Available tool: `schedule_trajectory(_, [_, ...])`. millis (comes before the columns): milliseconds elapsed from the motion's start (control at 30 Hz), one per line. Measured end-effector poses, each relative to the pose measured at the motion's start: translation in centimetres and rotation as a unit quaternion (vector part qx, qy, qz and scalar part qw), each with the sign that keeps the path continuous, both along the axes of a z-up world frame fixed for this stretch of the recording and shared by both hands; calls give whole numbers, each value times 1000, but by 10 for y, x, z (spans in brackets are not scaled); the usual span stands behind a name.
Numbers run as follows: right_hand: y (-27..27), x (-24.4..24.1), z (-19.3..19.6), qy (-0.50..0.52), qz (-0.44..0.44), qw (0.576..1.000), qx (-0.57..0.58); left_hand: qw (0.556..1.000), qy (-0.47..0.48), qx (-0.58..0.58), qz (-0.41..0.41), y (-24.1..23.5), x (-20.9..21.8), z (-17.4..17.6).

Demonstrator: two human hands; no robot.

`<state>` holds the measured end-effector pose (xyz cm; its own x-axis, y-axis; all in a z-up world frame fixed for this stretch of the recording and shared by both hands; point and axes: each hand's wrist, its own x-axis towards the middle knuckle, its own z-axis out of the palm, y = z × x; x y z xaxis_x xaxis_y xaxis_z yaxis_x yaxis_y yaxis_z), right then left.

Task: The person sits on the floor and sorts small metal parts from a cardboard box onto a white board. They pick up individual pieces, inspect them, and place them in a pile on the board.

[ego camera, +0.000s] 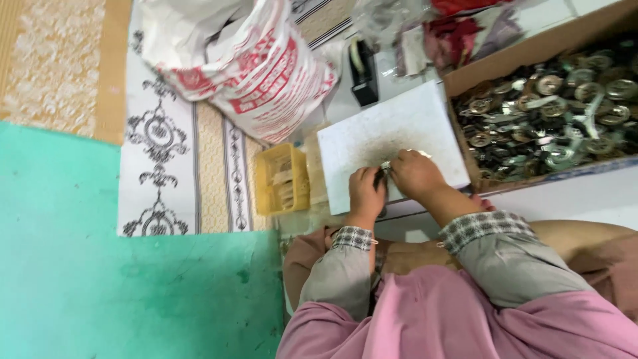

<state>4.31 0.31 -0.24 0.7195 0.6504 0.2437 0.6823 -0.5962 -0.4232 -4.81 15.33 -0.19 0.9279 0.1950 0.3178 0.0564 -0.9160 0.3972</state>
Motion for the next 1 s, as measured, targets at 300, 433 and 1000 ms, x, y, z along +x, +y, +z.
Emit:
schedule_trajectory(300, [-94, 18, 92, 201, 81, 976, -34, 999, -40, 7, -11, -38, 4, 20])
schedule_trajectory(433, [-181, 71, 74, 239, 45, 969, -35, 991, -36, -24, -128, -112, 34, 65])
schedule_trajectory(1000, [-259, 153, 17, 402, -228, 806, -370, 926, 178, 15, -333, -234, 101, 11])
